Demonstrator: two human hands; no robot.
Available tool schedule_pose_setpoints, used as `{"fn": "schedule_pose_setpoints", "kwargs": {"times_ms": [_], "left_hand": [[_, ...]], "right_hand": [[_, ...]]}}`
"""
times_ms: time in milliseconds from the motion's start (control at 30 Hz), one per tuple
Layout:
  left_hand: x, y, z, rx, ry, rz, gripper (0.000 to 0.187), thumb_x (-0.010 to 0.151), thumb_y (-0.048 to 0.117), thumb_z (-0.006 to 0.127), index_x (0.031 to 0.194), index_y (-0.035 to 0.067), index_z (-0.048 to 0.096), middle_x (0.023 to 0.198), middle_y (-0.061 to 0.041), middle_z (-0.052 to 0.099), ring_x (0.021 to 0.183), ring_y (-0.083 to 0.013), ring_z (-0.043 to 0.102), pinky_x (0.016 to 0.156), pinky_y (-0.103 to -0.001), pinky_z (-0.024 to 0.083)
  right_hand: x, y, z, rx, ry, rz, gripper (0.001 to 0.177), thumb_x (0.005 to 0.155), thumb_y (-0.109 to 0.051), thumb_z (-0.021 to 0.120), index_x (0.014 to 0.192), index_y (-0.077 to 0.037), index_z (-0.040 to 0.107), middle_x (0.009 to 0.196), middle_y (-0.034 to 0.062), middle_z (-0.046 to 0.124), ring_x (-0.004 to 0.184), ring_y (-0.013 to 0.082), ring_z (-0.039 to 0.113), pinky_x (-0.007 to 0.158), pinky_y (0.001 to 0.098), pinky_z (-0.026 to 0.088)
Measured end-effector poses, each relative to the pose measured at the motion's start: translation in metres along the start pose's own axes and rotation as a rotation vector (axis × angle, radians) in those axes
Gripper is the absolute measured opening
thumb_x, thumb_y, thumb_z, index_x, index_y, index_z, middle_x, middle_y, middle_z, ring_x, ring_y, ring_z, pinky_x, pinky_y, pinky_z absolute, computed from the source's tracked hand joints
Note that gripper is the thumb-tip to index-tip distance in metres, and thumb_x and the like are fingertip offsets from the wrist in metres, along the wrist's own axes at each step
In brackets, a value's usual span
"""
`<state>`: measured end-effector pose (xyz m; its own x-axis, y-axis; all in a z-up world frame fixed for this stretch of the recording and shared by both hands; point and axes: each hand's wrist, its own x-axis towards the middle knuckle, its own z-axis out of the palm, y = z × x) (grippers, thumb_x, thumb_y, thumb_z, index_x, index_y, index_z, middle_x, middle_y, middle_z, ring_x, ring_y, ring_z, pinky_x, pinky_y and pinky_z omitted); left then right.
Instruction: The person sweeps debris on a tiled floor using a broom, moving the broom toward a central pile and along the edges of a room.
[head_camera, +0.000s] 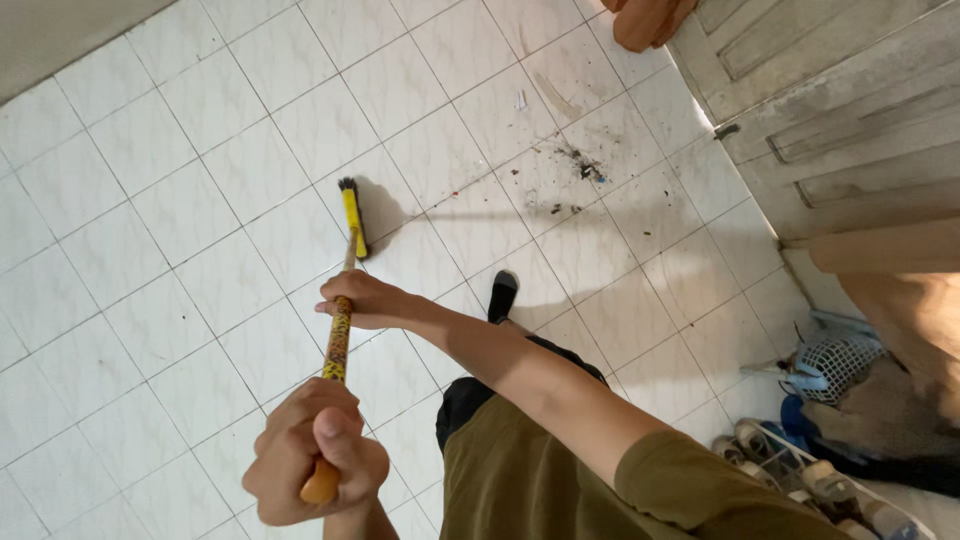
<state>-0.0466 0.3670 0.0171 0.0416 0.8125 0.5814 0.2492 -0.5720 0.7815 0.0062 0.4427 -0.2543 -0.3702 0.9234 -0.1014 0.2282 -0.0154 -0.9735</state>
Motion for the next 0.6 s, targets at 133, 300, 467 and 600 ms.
{"fn": "schedule_pose_setpoints", "kwargs": {"times_ms": [133, 300, 467, 600], "left_hand": [[0.012, -0.035, 0.009, -0.005, 0.129, -0.042, 0.054, 0.111, 0.015, 0.051, 0.062, 0.008, 0.03, 0.048, -0.007, 0.042, 0.036, -0.0126, 0.04, 0.035, -0.028, 0.034], [0.036, -0.077, 0.037, -0.143, 0.313, -0.171, 0.058, 0.113, 0.013, 0.053, 0.062, 0.013, 0.024, 0.048, -0.001, 0.031, 0.034, -0.0086, 0.032, 0.037, -0.029, 0.031], [0.057, -0.092, 0.088, -0.3, 0.335, -0.301, 0.056, 0.113, 0.011, 0.052, 0.064, 0.012, 0.025, 0.05, 0.0, 0.029, 0.035, -0.0072, 0.027, 0.037, -0.029, 0.027], [0.092, -0.08, 0.093, -0.313, 0.254, -0.228, 0.057, 0.112, 0.01, 0.052, 0.063, 0.014, 0.023, 0.05, -0.002, 0.03, 0.035, -0.0081, 0.028, 0.036, -0.03, 0.027]], "right_hand": [[0.011, 0.027, -0.02, -0.013, -0.06, 0.113, 0.045, 0.099, -0.027, 0.062, 0.066, -0.004, 0.045, 0.065, 0.0091, 0.05, 0.068, 0.0242, 0.051, 0.068, 0.0428, 0.045], [-0.002, 0.055, -0.072, -0.079, -0.104, 0.235, 0.031, 0.094, -0.015, 0.058, 0.067, -0.002, 0.05, 0.067, 0.013, 0.056, 0.069, 0.0261, 0.052, 0.069, 0.0439, 0.046], [-0.025, 0.06, -0.146, -0.065, 0.043, 0.392, 0.034, 0.099, -0.018, 0.058, 0.069, -0.001, 0.055, 0.072, 0.0142, 0.059, 0.068, 0.025, 0.055, 0.068, 0.0432, 0.046], [-0.018, 0.037, -0.167, -0.07, 0.134, 0.295, 0.036, 0.096, -0.016, 0.061, 0.067, 0.002, 0.051, 0.066, 0.0144, 0.059, 0.06, 0.0258, 0.053, 0.063, 0.0425, 0.046]]}}
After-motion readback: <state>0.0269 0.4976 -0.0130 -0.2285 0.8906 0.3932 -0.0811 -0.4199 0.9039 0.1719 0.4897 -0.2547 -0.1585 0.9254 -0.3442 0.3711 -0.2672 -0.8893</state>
